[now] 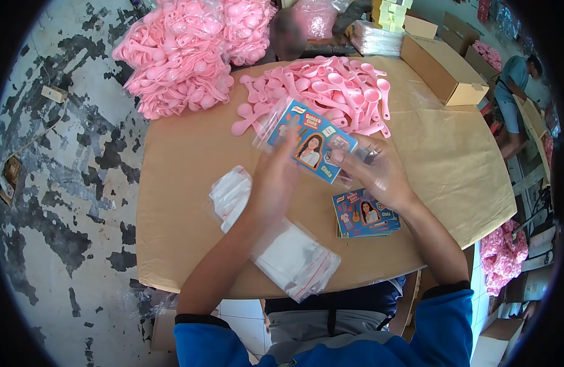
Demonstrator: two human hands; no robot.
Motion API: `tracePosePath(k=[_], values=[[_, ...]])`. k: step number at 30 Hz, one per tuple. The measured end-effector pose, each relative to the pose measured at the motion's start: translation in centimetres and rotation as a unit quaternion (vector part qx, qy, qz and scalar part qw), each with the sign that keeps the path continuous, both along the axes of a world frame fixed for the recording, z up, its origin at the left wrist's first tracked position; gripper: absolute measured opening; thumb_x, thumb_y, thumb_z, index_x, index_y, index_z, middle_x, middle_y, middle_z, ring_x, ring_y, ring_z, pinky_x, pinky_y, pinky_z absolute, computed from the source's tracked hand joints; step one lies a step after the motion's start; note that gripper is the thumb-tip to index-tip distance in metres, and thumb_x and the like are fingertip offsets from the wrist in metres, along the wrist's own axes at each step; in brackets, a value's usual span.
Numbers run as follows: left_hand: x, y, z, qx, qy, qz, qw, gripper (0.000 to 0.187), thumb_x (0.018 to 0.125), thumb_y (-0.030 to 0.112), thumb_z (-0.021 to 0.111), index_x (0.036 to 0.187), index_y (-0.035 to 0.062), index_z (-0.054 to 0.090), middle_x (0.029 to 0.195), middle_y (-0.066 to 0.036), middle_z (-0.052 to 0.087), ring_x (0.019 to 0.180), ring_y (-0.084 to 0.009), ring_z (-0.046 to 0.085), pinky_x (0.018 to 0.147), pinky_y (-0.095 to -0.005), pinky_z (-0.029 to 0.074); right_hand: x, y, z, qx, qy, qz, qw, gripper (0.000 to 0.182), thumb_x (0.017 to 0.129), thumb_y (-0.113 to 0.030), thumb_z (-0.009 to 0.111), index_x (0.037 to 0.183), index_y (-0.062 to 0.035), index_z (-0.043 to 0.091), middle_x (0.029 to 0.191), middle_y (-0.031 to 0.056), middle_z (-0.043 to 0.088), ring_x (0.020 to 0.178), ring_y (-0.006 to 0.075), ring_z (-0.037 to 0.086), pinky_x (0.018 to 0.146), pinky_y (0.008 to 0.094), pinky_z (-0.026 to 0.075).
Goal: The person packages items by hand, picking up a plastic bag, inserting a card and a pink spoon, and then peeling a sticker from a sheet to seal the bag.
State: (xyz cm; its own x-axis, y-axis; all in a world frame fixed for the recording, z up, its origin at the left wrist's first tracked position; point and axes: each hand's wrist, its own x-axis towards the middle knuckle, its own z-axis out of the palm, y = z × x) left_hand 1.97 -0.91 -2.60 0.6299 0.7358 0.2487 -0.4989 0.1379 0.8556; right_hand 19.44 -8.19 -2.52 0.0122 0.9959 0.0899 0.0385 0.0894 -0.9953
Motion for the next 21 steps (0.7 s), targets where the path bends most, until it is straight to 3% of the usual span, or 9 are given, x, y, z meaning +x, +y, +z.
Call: tracePosePath(k=[1, 2, 5, 6, 8, 12, 15, 18, 21], values=[[-0.3, 0.3, 0.3, -0.051, -0.032, -0.033, 0.998, 0.046, 0.101, 0.023, 0.043, 0.142, 0.0061, 0.033, 0.136, -0.012, 0.049, 0.125, -0.0211, 0.049, 0.104, -0.0390, 0.041, -0.5, -0.1, 0.2, 0.009, 0.043, -0.014, 0.999, 0.026, 0.091, -0.025, 0.067, 0.102, -0.0017, 0.067, 0.076, -0.0002, 0.063, 0.064, 0.0052, 0.057, 0.059, 0.0208, 0.049], [-0.4, 0.5, -0.2, -0.010, -0.019, -0.006, 1.000, 0.045, 0.103, 0.031, 0.034, 0.141, 0.0062, 0.035, 0.136, -0.012, 0.050, 0.124, -0.0225, 0.051, 0.106, -0.0416, 0.038, -1.4, 0.0, 0.5, 0.018, 0.085, -0.029, 0.996, 0.026, 0.090, -0.026, 0.068, 0.101, -0.0019, 0.067, 0.076, -0.0002, 0.063, 0.062, 0.0050, 0.056, 0.057, 0.0206, 0.048], [0.1, -0.5, 0.0, -0.004, 0.018, 0.027, 0.999, 0.046, 0.103, 0.030, 0.035, 0.142, 0.0053, 0.033, 0.138, -0.014, 0.049, 0.125, -0.0222, 0.050, 0.105, -0.0404, 0.039, -0.9, -0.4, 0.6, -0.014, 0.109, 0.004, 0.994, 0.025, 0.088, -0.025, 0.070, 0.099, -0.0027, 0.067, 0.077, -0.0002, 0.062, 0.062, 0.0042, 0.053, 0.056, 0.0205, 0.046], [-0.1, -0.4, -0.5, 0.005, 0.089, 0.004, 0.996, 0.050, 0.102, 0.030, 0.040, 0.143, 0.0034, 0.031, 0.138, -0.017, 0.048, 0.124, -0.0233, 0.051, 0.104, -0.0397, 0.040, -0.6, -0.5, 0.6, -0.035, 0.100, 0.030, 0.994, 0.025, 0.088, -0.025, 0.071, 0.099, -0.0030, 0.067, 0.078, -0.0001, 0.061, 0.063, 0.0040, 0.053, 0.057, 0.0205, 0.045], [0.1, -1.1, -1.0, 0.069, 0.059, -0.006, 0.996, 0.037, 0.090, 0.014, 0.065, 0.123, 0.0033, 0.052, 0.111, -0.005, 0.060, 0.099, -0.0109, 0.059, 0.085, -0.0285, 0.050, -1.2, -0.4, 0.4, -0.030, 0.088, -0.017, 0.995, 0.022, 0.087, -0.022, 0.072, 0.098, -0.0033, 0.067, 0.077, -0.0002, 0.061, 0.065, 0.0036, 0.052, 0.058, 0.0203, 0.044], [0.1, -2.4, -0.1, 0.125, 0.073, 0.007, 0.990, 0.042, 0.083, 0.004, 0.072, 0.119, 0.0026, 0.051, 0.112, -0.009, 0.060, 0.100, -0.0132, 0.060, 0.081, -0.0286, 0.053, -1.3, -0.2, -0.7, 0.045, 0.056, -0.014, 0.997, 0.015, 0.086, -0.015, 0.071, 0.094, -0.0032, 0.066, 0.076, -0.0011, 0.060, 0.071, 0.0039, 0.054, 0.063, 0.0222, 0.045], [0.1, -1.7, 0.2, 0.167, 0.025, 0.032, 0.985, 0.042, 0.082, 0.004, 0.073, 0.117, 0.0038, 0.049, 0.115, -0.011, 0.060, 0.102, -0.0146, 0.061, 0.083, -0.0289, 0.053, -0.2, -0.6, 0.0, 0.069, -0.028, 0.071, 0.995, 0.012, 0.089, -0.016, 0.067, 0.091, -0.0045, 0.065, 0.074, -0.0012, 0.059, 0.068, 0.0051, 0.054, 0.062, 0.0243, 0.045], [-0.8, -0.9, 0.9, 0.128, 0.005, 0.119, 0.985, 0.040, 0.081, 0.004, 0.073, 0.113, 0.0065, 0.049, 0.116, -0.014, 0.061, 0.104, -0.0171, 0.062, 0.085, -0.0319, 0.054, 1.8, -0.6, 1.3, 0.055, 0.047, 0.013, 0.997, 0.019, 0.093, -0.024, 0.060, 0.092, -0.0047, 0.064, 0.075, 0.0002, 0.059, 0.069, 0.0074, 0.056, 0.064, 0.0263, 0.047], [-1.0, -0.4, 1.9, 0.103, -0.003, 0.186, 0.977, 0.040, 0.081, 0.003, 0.073, 0.114, 0.0073, 0.049, 0.115, -0.013, 0.062, 0.103, -0.0170, 0.062, 0.085, -0.0318, 0.054, 8.3, 3.7, -0.4, 0.089, -0.172, -0.171, 0.966, 0.039, 0.094, -0.038, 0.053, 0.104, -0.0024, 0.065, 0.077, 0.0047, 0.062, 0.073, 0.0127, 0.059, 0.068, 0.0289, 0.048]])
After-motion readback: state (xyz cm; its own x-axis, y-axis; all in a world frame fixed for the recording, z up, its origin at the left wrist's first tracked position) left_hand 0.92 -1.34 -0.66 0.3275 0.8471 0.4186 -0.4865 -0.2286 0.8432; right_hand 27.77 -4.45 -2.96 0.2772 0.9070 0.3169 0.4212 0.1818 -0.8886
